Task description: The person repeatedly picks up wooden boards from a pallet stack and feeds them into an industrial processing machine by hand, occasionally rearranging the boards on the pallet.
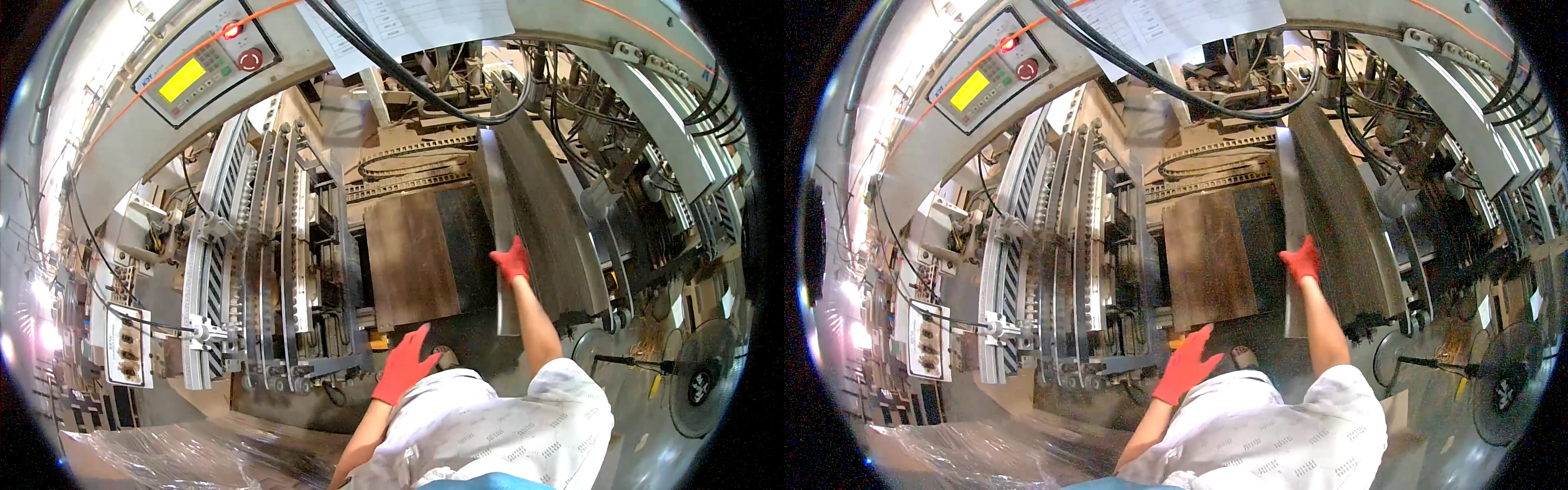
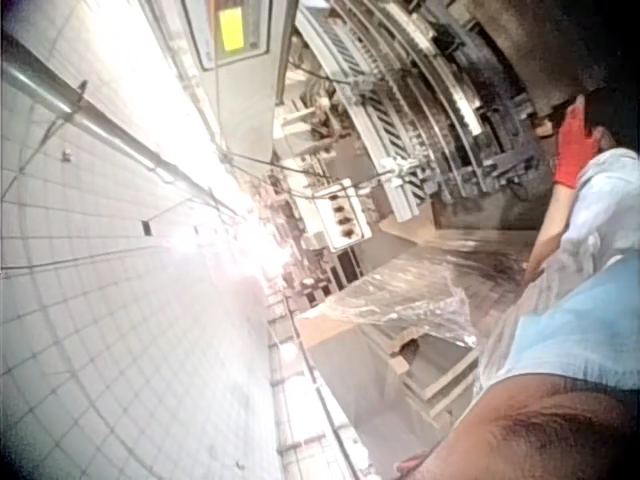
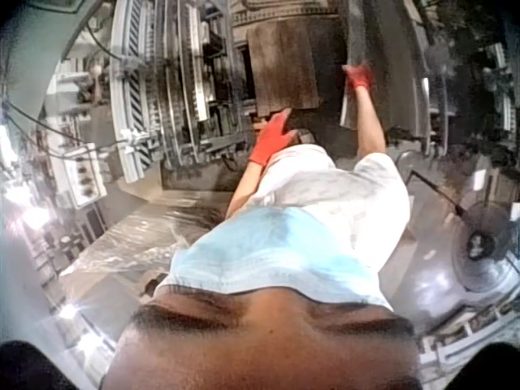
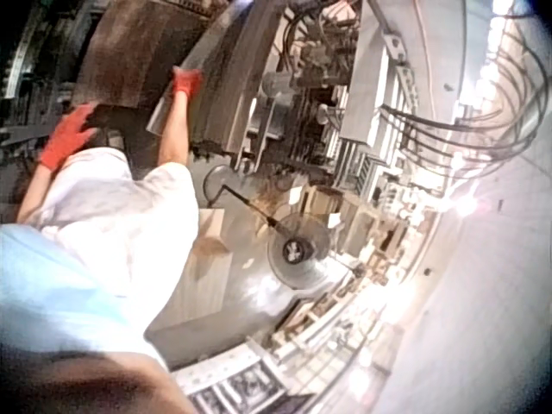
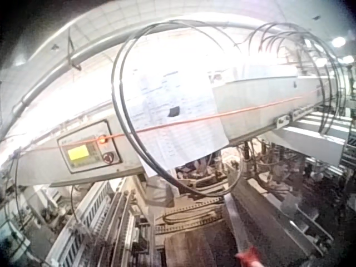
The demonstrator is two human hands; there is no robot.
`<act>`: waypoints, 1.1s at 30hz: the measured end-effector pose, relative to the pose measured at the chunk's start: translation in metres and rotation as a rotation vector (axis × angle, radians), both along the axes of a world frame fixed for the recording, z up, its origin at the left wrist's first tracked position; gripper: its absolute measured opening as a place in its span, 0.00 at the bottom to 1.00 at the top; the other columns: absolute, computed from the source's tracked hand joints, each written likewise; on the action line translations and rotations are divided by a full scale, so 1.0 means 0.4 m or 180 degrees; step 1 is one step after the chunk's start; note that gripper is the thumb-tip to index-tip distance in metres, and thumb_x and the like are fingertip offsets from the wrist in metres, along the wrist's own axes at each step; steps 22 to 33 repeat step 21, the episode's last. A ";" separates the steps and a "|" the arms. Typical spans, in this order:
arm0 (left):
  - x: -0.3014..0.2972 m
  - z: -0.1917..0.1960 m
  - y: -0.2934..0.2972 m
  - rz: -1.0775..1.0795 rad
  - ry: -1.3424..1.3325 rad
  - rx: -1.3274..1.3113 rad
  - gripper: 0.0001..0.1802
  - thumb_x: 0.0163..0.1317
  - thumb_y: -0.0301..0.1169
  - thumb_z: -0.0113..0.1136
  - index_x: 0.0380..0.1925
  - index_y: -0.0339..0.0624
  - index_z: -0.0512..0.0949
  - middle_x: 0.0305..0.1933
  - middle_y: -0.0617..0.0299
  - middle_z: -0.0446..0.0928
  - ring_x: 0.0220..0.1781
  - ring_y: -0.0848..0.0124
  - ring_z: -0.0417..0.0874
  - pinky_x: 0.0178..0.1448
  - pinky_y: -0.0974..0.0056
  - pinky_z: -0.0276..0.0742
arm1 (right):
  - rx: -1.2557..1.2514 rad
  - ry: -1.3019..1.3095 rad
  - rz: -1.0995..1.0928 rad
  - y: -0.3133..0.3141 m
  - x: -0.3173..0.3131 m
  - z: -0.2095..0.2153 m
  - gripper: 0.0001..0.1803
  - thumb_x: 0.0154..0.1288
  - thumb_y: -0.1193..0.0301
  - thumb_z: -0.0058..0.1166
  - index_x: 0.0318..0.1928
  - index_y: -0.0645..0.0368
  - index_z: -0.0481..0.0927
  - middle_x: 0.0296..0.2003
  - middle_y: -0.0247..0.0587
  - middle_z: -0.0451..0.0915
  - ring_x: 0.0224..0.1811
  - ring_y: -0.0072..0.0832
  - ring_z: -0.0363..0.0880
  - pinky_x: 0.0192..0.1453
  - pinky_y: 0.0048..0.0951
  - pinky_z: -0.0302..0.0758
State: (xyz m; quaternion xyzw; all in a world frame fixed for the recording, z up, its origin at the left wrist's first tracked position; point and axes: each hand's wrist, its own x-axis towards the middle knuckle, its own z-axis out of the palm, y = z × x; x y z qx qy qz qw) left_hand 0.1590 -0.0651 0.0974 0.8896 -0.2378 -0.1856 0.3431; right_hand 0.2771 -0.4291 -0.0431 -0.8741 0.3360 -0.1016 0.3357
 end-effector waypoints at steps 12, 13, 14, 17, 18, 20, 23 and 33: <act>-0.209 -0.179 0.361 0.2105 0.0253 -0.0173 0.37 0.61 0.35 0.68 0.69 0.41 0.64 0.65 0.48 0.72 0.66 0.56 0.74 0.63 0.55 0.75 | -0.2006 0.0100 -0.0029 -0.182 -0.072 -0.340 0.32 0.58 0.70 0.56 0.66 0.55 0.71 0.59 0.52 0.76 0.63 0.49 0.71 0.69 0.48 0.67; -0.258 -0.163 0.421 0.2611 0.0117 -0.0010 0.37 0.61 0.35 0.68 0.69 0.41 0.64 0.65 0.48 0.72 0.66 0.56 0.74 0.63 0.55 0.75 | -0.0896 -0.0172 0.0381 -0.019 -0.057 -0.335 0.30 0.57 0.71 0.56 0.63 0.55 0.74 0.59 0.51 0.76 0.64 0.49 0.71 0.68 0.50 0.67; -0.300 -0.134 0.462 0.2858 -0.0025 0.0139 0.37 0.61 0.35 0.68 0.69 0.40 0.64 0.65 0.48 0.72 0.65 0.56 0.75 0.63 0.56 0.75 | -0.0950 -0.0246 0.0915 0.131 -0.063 -0.257 0.31 0.56 0.71 0.57 0.64 0.56 0.74 0.60 0.52 0.76 0.64 0.50 0.72 0.69 0.50 0.66; -0.278 -0.027 0.496 0.3475 -0.0549 -0.0320 0.36 0.63 0.35 0.67 0.68 0.36 0.64 0.64 0.45 0.73 0.63 0.56 0.77 0.64 0.58 0.75 | -0.0439 -0.0578 0.1834 0.223 -0.167 -0.310 0.35 0.56 0.78 0.58 0.67 0.62 0.70 0.62 0.59 0.73 0.67 0.51 0.67 0.72 0.48 0.63; -0.258 0.015 0.520 0.3765 -0.1037 -0.0382 0.35 0.64 0.35 0.66 0.68 0.35 0.64 0.64 0.45 0.73 0.62 0.56 0.78 0.63 0.57 0.75 | -0.0622 -0.0388 0.2203 0.231 -0.187 -0.370 0.37 0.61 0.68 0.59 0.71 0.59 0.65 0.69 0.55 0.66 0.69 0.55 0.65 0.73 0.51 0.63; -0.172 0.098 0.622 0.4102 -0.2098 -0.0702 0.35 0.64 0.36 0.66 0.67 0.35 0.65 0.62 0.45 0.74 0.61 0.55 0.79 0.62 0.56 0.75 | -0.1228 -0.1288 0.2235 0.120 -0.015 -0.649 0.40 0.50 0.76 0.60 0.68 0.59 0.69 0.61 0.59 0.70 0.64 0.58 0.66 0.69 0.53 0.64; -0.224 0.143 0.691 0.4357 -0.2446 0.0026 0.35 0.63 0.36 0.67 0.66 0.35 0.66 0.61 0.44 0.74 0.61 0.53 0.78 0.62 0.55 0.75 | -0.0785 -0.1300 0.2690 0.360 -0.185 -0.605 0.40 0.50 0.76 0.60 0.68 0.59 0.69 0.61 0.59 0.70 0.64 0.58 0.66 0.69 0.53 0.64; -0.224 0.143 0.691 0.4357 -0.2446 0.0026 0.35 0.63 0.36 0.67 0.66 0.35 0.66 0.61 0.44 0.74 0.61 0.53 0.78 0.62 0.55 0.75 | -0.0785 -0.1300 0.2690 0.360 -0.185 -0.605 0.40 0.50 0.76 0.60 0.68 0.59 0.69 0.61 0.59 0.70 0.64 0.58 0.66 0.69 0.53 0.64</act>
